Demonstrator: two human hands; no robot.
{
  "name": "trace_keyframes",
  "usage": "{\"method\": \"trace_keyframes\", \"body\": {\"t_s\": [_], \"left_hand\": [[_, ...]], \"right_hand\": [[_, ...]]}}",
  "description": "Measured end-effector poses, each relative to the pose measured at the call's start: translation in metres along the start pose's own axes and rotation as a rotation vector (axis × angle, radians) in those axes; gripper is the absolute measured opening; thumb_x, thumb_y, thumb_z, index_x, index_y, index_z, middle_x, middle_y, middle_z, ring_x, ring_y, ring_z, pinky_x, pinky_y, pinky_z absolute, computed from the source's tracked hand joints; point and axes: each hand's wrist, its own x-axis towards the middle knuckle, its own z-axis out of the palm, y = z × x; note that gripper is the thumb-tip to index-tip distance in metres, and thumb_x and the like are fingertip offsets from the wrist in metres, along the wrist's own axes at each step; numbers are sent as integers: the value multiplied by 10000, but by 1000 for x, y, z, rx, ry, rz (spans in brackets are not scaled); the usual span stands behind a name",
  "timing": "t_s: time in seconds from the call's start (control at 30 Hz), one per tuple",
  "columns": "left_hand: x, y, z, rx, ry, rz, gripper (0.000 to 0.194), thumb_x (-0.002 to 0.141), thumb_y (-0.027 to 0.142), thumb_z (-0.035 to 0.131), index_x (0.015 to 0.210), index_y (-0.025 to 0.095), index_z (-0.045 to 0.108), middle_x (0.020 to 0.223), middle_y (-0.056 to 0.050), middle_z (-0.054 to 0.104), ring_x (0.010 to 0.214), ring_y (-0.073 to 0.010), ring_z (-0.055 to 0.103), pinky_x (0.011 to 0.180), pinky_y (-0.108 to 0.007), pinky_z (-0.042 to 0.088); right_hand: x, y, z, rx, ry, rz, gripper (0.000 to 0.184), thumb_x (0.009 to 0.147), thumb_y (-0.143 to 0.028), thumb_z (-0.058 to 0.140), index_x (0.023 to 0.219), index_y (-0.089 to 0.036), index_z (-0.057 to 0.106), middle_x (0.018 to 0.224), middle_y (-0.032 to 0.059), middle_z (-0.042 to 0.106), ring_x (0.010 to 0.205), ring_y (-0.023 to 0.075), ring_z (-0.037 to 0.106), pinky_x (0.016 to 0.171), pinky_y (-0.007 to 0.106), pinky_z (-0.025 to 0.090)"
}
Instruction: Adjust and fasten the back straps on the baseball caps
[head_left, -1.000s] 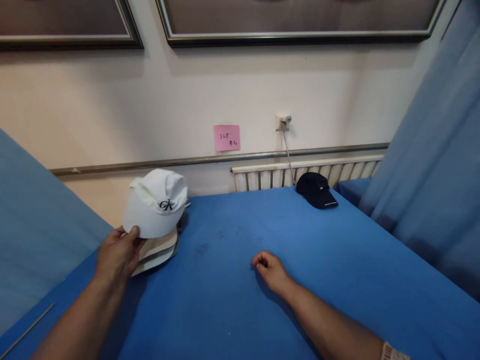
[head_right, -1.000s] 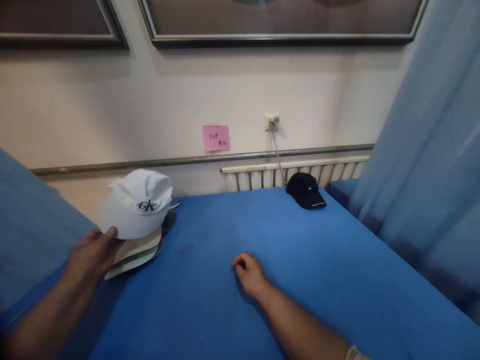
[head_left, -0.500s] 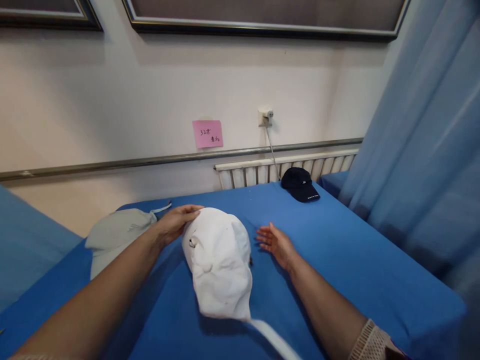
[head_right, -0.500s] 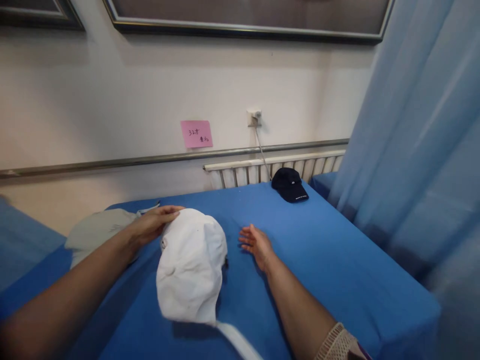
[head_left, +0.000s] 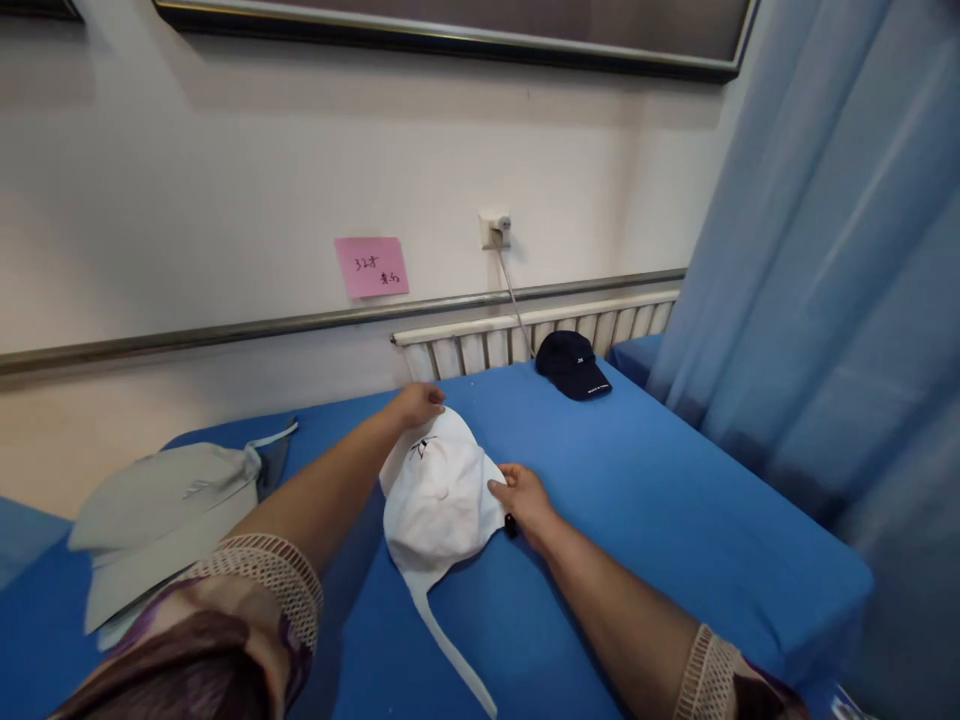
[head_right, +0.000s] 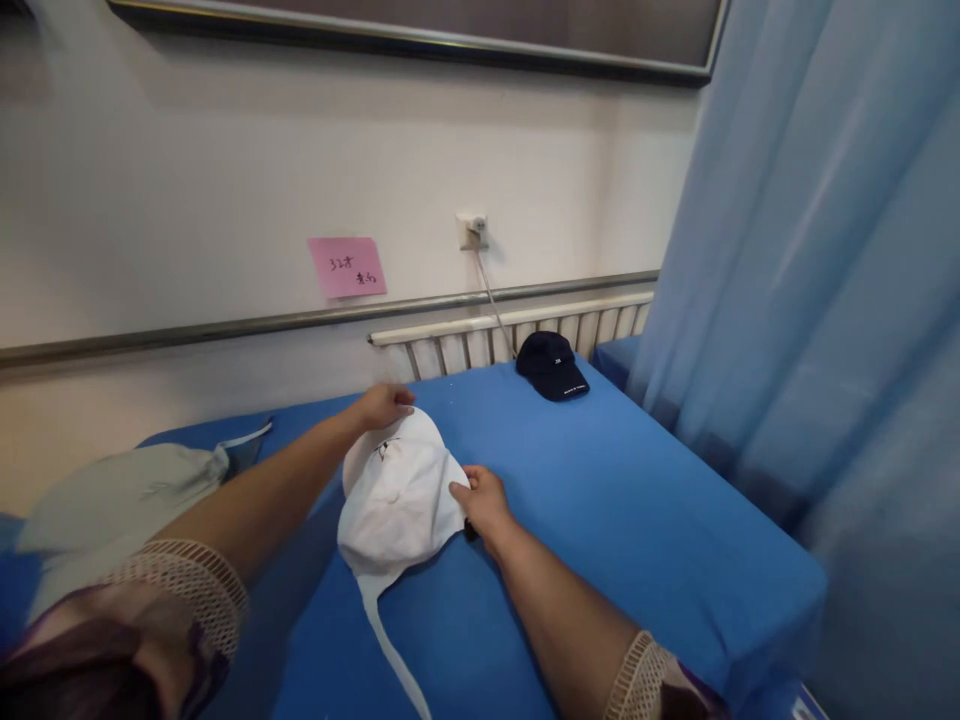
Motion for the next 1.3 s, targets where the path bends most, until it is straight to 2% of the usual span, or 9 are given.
{"method": "trace_keyframes", "body": {"t_s": [0.13, 0.3, 0.43, 0.53, 0.73, 0.83, 0.93, 1.13, 1.3], "left_hand": [[-23, 6, 3, 47, 219, 85, 286, 835, 190, 589, 1093, 76, 634, 1089, -115, 685, 1081, -248, 581, 976, -350, 410], [-124, -4, 20, 3, 377, 130, 344, 908, 261, 482, 1207, 119, 575, 1132, -91, 663, 981, -218, 619, 893, -333, 475], [-216, -18, 44, -113, 175, 314, 166, 887, 270, 548, 995, 198, 652, 1046, -67, 690, 931, -207, 646, 825, -324, 514], [-252, -22, 58, -106, -21, 422, 145, 871, 189, 548, 977, 206, 646, 1063, -75, 683, 1002, -207, 632, 872, -328, 505], [-259, -24, 69, -54, -273, 563, 255, 789, 120, 597, 1022, 219, 628, 1145, -81, 642, 1068, -216, 574, 947, -355, 461], [-259, -24, 68, -28, -333, 596, 270, 776, 172, 641, 1040, 227, 627, 1151, -78, 629, 1057, -227, 566, 946, -365, 455], [-260, -24, 66, -6, -377, 614, 257, 781, 235, 668, 1035, 237, 628, 1132, -68, 629, 1036, -231, 566, 932, -360, 456], [-262, -22, 71, 77, -402, 587, 113, 875, 224, 575, 973, 231, 631, 1017, -49, 645, 955, -211, 566, 882, -336, 451], [-259, -25, 80, 80, -391, 519, 191, 961, 251, 449, 918, 212, 631, 898, -33, 644, 853, -180, 570, 804, -295, 449]], "right_hand": [[7, 6, -5, -76, 108, -29, 454, 646, -285, 708, 1053, -146, 562, 645, -33, 636, 545, 141, 597, 523, 243, 457], [3, 6, -3, -235, 91, -58, 423, 701, -250, 632, 1104, -150, 555, 605, -55, 600, 489, 125, 547, 488, 232, 426], [-6, 6, 0, -440, 47, -101, 256, 746, -225, 598, 994, -162, 605, 563, -60, 563, 500, 131, 519, 523, 246, 415], [-16, -1, -2, -595, 28, -149, 211, 738, -194, 632, 948, -189, 630, 610, -41, 574, 597, 156, 545, 633, 279, 427], [-48, -29, -8, -1112, -9, -406, 98, 805, -193, 606, 903, -190, 596, 936, 66, 613, 843, 200, 568, 781, 322, 412], [-67, -33, -12, -1195, -299, -518, 65, 848, -224, 592, 906, -201, 573, 903, 29, 605, 792, 162, 565, 729, 279, 416], [-80, -30, -15, -1277, -511, -551, 266, 751, -284, 726, 946, -200, 566, 929, 27, 604, 834, 178, 564, 721, 279, 412], [-77, -26, -17, -1359, -520, -527, 207, 802, -281, 689, 941, -177, 577, 942, 51, 600, 834, 179, 559, 737, 292, 408], [-66, -23, -23, -1154, -524, -444, 64, 854, -183, 583, 792, -179, 596, 825, 18, 613, 758, 141, 556, 703, 263, 405]]}}
